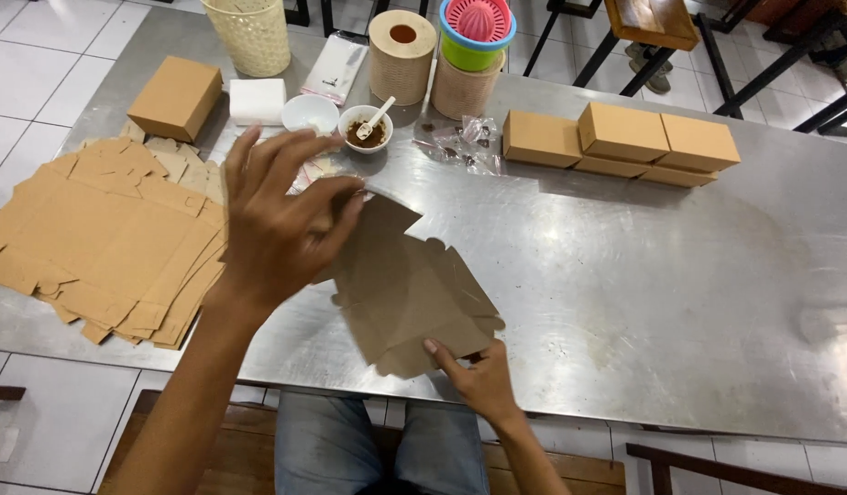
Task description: Assembling a cardboard food container by folding the pre-cut flaps and applying adhesive strips.
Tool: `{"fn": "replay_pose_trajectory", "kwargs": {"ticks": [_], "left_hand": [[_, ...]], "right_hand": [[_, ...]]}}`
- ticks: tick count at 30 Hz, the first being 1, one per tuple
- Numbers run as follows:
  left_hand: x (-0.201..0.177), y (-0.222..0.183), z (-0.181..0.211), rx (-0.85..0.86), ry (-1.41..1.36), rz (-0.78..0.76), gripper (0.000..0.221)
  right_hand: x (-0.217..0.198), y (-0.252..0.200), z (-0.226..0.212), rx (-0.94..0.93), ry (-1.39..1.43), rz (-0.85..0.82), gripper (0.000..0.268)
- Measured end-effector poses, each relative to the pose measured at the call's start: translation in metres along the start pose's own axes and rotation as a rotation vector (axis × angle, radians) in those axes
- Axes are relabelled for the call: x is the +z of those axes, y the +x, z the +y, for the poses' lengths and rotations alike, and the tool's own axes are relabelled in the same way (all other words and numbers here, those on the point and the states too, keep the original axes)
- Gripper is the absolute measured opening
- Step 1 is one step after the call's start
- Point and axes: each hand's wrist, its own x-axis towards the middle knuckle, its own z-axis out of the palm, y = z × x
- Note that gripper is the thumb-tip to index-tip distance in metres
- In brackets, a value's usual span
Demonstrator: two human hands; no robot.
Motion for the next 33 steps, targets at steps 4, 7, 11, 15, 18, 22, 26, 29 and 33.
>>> {"fn": "replay_pose_trajectory", "kwargs": {"ticks": [4,7,11,15,18,22,26,29,33], "left_hand": [[0.055,0.01,0.014,-0.102,-0.007,-0.128,0.059],[0.095,-0.033,0.044,-0.161,-0.071,-0.364,0.048],[0.131,-0.121,0.063,-0.249,-0.253,-0.944,0.067],[0.13,-0.151,0.072,-0.206,-0.43,-0.947,0.067],[0.124,-0.155,0.068,-0.191,-0.453,-0.91,0.069],[0.118,-0.138,0.066,-0.248,-0.47,-0.918,0.059],[0.122,-0.121,0.078,-0.337,-0.442,-0.967,0.067],[0.129,-0.119,0.093,-0.456,-0.376,-0.981,0.086],[0.145,-0.138,0.102,-0.425,-0.252,-0.989,0.098]], "right_hand": [[0.017,-0.003,-0.002,0.309,0.16,0.057,0.034],[0.017,-0.013,0.022,0.344,-0.026,0.0,0.051],[-0.003,-0.016,0.01,0.398,-0.105,0.016,0.036],[-0.036,-0.017,0.023,0.431,-0.238,0.13,0.046],[-0.055,-0.02,0.036,0.287,-0.313,0.163,0.033],[-0.062,-0.018,0.038,-0.08,-0.466,0.028,0.026],[-0.058,-0.019,0.033,-0.123,-0.577,-0.026,0.031],[-0.058,-0.016,0.032,-0.159,-0.616,-0.057,0.028],[-0.066,-0.004,0.034,-0.125,-0.598,-0.119,0.025]]}}
